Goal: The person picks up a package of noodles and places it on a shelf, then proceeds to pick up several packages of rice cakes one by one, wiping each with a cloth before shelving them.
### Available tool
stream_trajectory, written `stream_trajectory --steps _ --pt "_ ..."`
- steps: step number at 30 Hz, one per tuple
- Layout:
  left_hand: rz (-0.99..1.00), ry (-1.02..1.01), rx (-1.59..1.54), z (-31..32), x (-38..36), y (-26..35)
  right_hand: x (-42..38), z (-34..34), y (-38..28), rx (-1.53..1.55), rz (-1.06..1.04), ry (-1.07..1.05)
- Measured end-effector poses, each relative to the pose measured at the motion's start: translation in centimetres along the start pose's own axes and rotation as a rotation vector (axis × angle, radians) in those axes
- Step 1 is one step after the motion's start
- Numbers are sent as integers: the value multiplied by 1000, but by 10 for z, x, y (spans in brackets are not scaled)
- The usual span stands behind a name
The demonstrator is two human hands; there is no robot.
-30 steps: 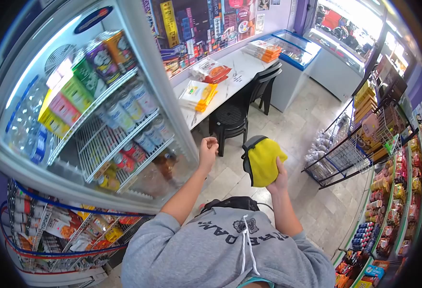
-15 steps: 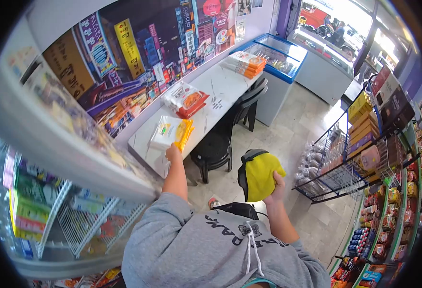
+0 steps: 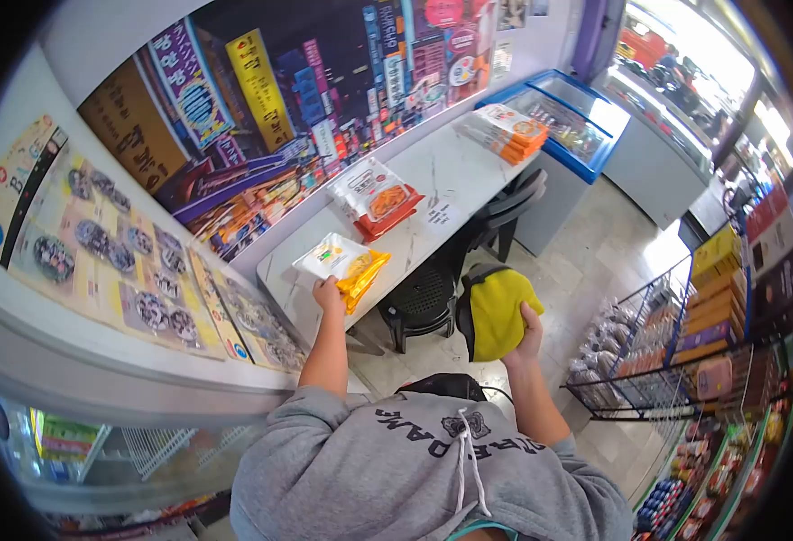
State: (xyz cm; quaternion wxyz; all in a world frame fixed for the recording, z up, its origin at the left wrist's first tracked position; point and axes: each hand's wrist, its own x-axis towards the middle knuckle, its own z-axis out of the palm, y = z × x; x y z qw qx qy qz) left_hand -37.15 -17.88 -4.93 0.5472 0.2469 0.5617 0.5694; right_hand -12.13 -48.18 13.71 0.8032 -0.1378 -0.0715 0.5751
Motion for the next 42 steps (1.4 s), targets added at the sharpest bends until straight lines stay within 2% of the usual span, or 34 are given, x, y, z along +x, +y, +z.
stream_trajectory --steps 1,3,5,7,8,9,10,11,12,13,14,15,17,18,20,21,23,24,25,26,29,31,33,34,35,36,37,38,39,41,42 --pt "6 29 -2 0 -13 6 11 4 -2 -31 7 -25" --pt "95 -118 -67 3 -44 15 32 19 -8 -51 63 8" --pt "55 -304 -379 23 -118 54 51 31 -11 -198 68 -42" --pt "-12 -559 -484 40 -169 72 60 54 -7 -541 29 4" --pt "0 -545 -490 49 -190 75 64 68 -7 -929 -46 -203" --pt "-67 -628 -520 58 -210 75 67 80 -5 -1310 -132 -422" --pt "-134 -713 -549 66 -228 77 70 84 6 -1421 -289 -693" --pt "-122 -704 -554 73 -244 78 71 85 12 -1508 -455 -968" --pt "-230 -749 -687 78 -260 80 67 88 6 -1500 -451 -982" --pt "-339 -794 -820 81 -272 80 61 95 -3 -1747 -552 -1079" --pt "-323 -816 -766 85 -278 84 59 99 -12 -1996 -664 -1175" --pt "-307 -810 -778 90 -289 86 69 100 -23 -1990 -668 -1199" --pt "4 -828 -475 93 -322 94 90 96 -44 -1998 -853 -841" --pt "-10 -776 -487 97 -337 94 90 93 -46 -1993 -844 -861" --pt "13 -755 -499 99 -341 85 90 88 -44 -1703 -733 -912" --pt "28 -747 -506 100 -343 82 78 77 -38 -1648 -675 -1051" --pt "78 -641 -587 97 -362 87 31 73 -41 -1628 -558 -1130" --pt "145 -662 -558 92 -369 88 23 67 -46 -1615 -552 -1153" --pt "212 -681 -523 84 -374 89 21 58 -54 -1721 -632 -1129" --pt "198 -703 -486 77 -379 87 20 51 -61 -1825 -712 -1101" --pt "215 -673 -539 61 -404 88 53 43 -69 -1724 -784 -749" --pt "253 -631 -545 50 -414 87 83 28 -72 -1177 99 -436" --pt "218 -538 -560 37 -424 93 56 53 -76 -512 504 -408" --pt "250 -430 -539 33 -421 86 41 55 -66 -403 592 -459" --pt "268 -406 -550 29 -419 81 55 14 -33 -760 583 -336" --pt "304 -313 -486 23 -416 78 31 -2 0 -237 835 -308" --pt "340 -218 -421 15 -414 77 -1 -2 16 -102 847 -289" --pt "330 -177 -503 2 -412 78 -26 0 26 36 860 -268" --pt "357 -148 -512 -16 -407 79 -42 1 31 32 895 -288" --pt "315 -71 -531 -60 -403 81 -68 14 41 -397 863 -274" --pt "337 -36 -542 -80 -406 82 -78 28 45 -392 825 -373"
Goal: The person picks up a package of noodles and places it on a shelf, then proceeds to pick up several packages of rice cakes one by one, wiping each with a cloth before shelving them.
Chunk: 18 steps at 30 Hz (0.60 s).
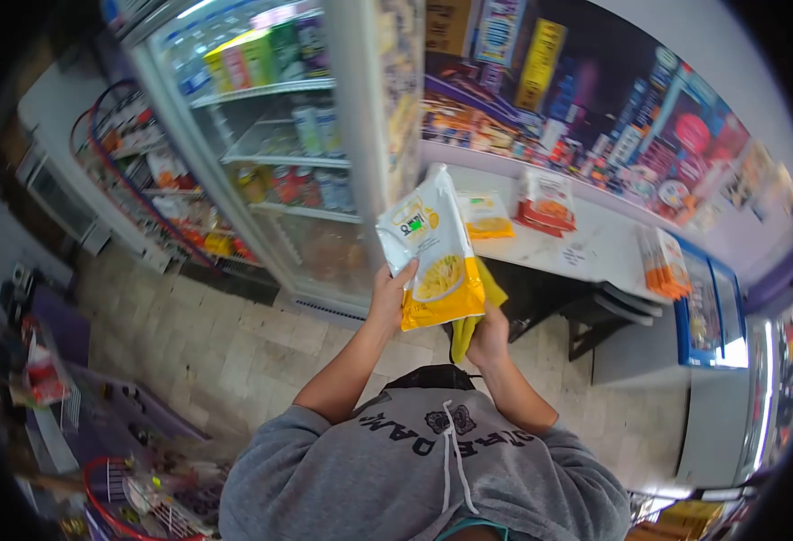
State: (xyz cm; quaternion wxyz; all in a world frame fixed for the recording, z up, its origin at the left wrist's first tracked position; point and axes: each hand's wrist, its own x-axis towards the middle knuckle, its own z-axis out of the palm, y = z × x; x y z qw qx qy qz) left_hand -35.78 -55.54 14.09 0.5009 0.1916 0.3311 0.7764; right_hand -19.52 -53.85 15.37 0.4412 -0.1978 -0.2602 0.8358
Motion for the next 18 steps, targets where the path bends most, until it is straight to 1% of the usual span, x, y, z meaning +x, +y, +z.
stream_trajectory --steps 1,2,3,4,5,6,7,8,9,10,11,13,14,15,16,17,18 --pt "-97 -7 48 -16 -4 13 -6 39 -8 141 -13 -100" --pt "-197 -14 94 -31 -10 26 3 58 -2 34 -59 -78" --pt "-175 14 88 -42 -17 35 15 74 4 -72 -109 -59" --pt "-155 -64 139 -51 -26 42 41 72 20 -125 32 24" --pt "-138 -142 193 -59 -34 50 63 73 36 -198 144 17" --pt "-132 -69 110 -66 -41 67 83 72 60 -105 290 -94" --pt "-107 -45 110 -87 -42 82 102 73 90 -14 433 -208" --pt "-52 58 147 -114 -39 96 116 71 129 -20 454 -236" --pt "4 160 180 -136 -38 114 124 68 174 121 526 -287" --pt "35 219 166 -150 -45 138 124 74 207 263 600 -330" --pt "56 238 161 -169 -50 157 111 92 226 254 623 -346" --pt "176 414 253 -211 -60 191 76 140 243 207 582 -226" --pt "189 432 256 -233 -63 206 71 157 246 152 611 -259" --pt "205 486 284 -257 -67 219 76 167 257 157 629 -269" --pt "216 540 312 -272 -74 234 81 175 265 56 617 -276" --pt "220 557 317 -285 -82 247 87 185 271 -46 602 -283" --pt "172 549 268 -296 -88 259 92 194 275 -24 591 -280"
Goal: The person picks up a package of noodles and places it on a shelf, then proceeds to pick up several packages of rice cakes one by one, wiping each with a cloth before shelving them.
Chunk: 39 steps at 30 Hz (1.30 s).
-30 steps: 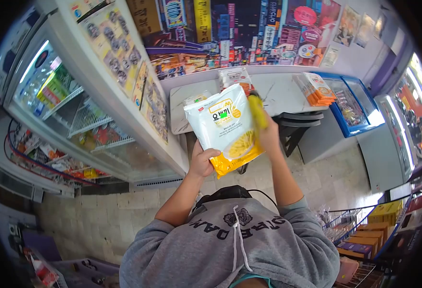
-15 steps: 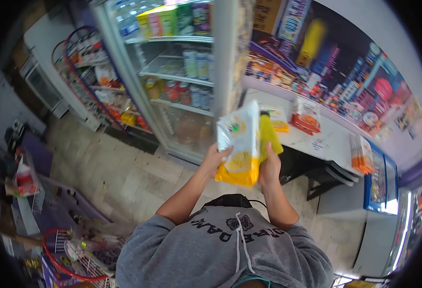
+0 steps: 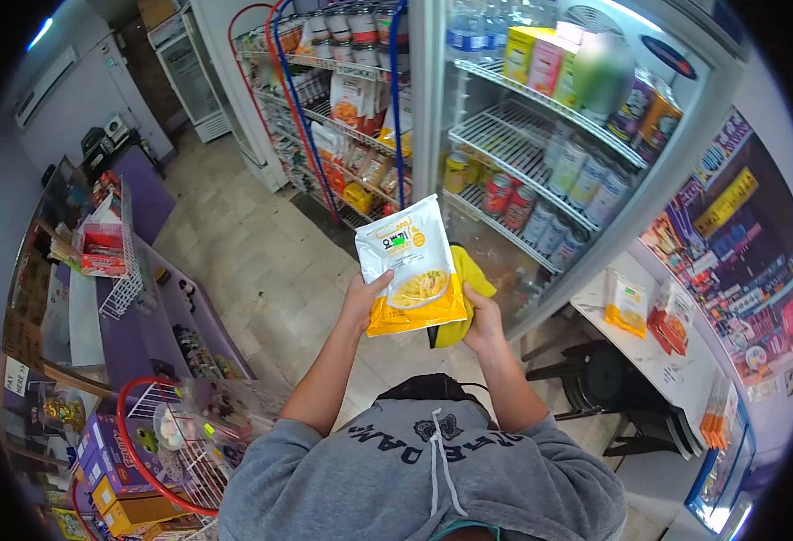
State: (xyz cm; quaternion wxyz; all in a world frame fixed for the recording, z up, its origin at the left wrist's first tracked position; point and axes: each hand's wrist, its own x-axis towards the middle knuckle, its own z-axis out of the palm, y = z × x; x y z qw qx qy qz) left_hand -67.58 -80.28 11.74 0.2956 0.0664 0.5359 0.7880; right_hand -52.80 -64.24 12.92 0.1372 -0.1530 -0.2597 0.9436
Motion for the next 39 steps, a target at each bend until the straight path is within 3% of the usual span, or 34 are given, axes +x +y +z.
stream_trajectory --steps 9,12,18,20,24,28,33,35,37,39 --pt "-197 -21 -190 -62 80 53 109 29 -16 -67 -14 24" --pt "-194 -160 -127 -76 132 69 147 35 -29 -84 -21 -17" --pt "70 -99 -40 -89 256 102 212 47 -49 -164 -72 -25" --pt "299 -48 -71 -90 302 116 230 51 -52 -237 -84 -32" --pt "501 -70 -52 -78 394 142 251 56 -52 -196 -132 40" --pt "471 -168 -22 -87 522 129 267 60 -42 -173 -268 146" --pt "198 -417 59 -46 565 133 289 87 -15 -39 -484 320" --pt "-18 -585 319 -45 593 118 296 90 0 -6 -526 320" --pt "38 -598 513 -50 603 106 304 96 18 17 -564 380" --pt "264 -776 856 -54 615 96 313 105 28 27 -603 426"
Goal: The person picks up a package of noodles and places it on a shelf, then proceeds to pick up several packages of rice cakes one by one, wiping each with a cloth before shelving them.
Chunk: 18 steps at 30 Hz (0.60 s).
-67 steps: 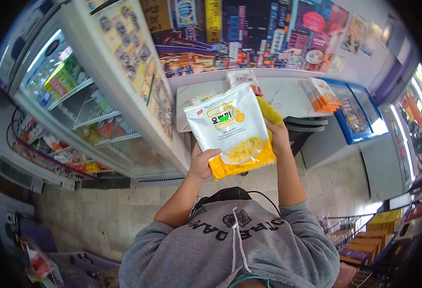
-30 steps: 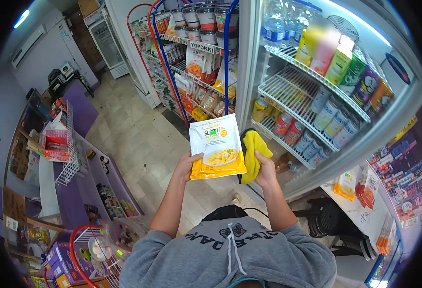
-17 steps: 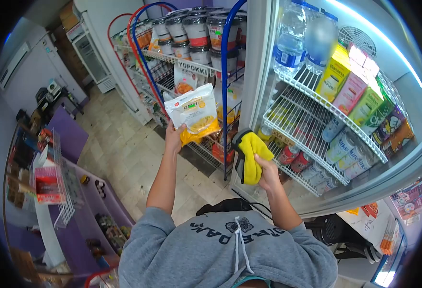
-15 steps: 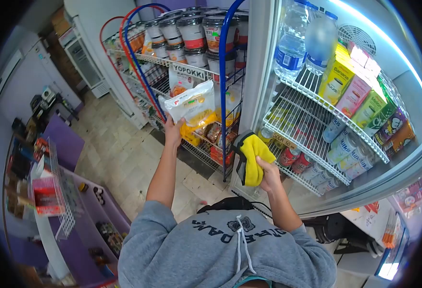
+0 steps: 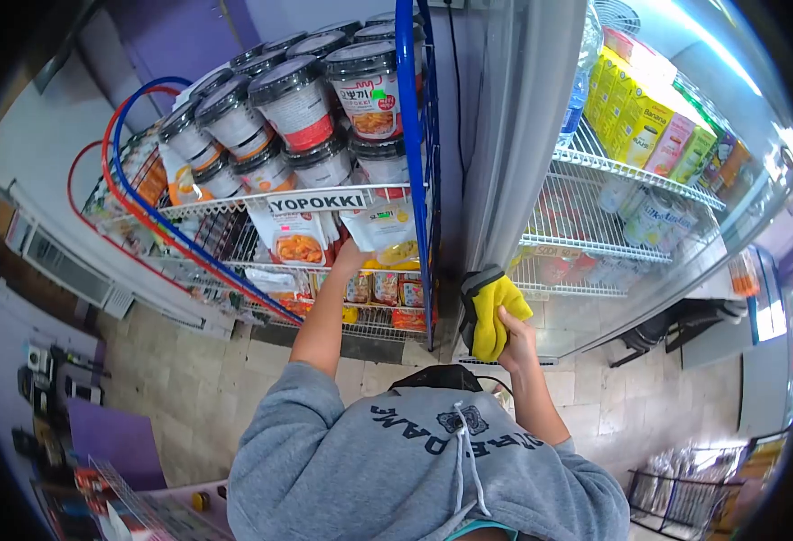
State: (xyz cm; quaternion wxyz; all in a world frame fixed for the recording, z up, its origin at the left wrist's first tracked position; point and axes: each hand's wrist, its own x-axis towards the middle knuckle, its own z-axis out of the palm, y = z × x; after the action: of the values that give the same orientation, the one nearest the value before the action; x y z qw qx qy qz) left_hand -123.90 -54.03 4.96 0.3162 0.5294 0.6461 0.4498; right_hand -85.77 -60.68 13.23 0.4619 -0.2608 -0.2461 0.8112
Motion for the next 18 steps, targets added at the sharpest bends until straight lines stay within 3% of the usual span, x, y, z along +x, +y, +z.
stream_trajectory --steps 1,4,10,13,14,16,18 --pt "-11 68 285 -3 1 3 -2 7 7 3 -29 20" --pt "-97 -73 460 -18 9 18 -5 13 26 19 -24 67" --pt "-11 -52 509 -11 18 12 -18 19 35 41 -63 117" --pt "41 177 463 -3 11 16 -25 16 41 35 -78 151" --pt "47 169 457 1 1 29 -27 15 41 37 -72 168" --pt "459 901 549 9 -31 71 -34 14 40 43 -110 181" --pt "438 867 571 16 -43 81 -38 10 40 55 -146 197"
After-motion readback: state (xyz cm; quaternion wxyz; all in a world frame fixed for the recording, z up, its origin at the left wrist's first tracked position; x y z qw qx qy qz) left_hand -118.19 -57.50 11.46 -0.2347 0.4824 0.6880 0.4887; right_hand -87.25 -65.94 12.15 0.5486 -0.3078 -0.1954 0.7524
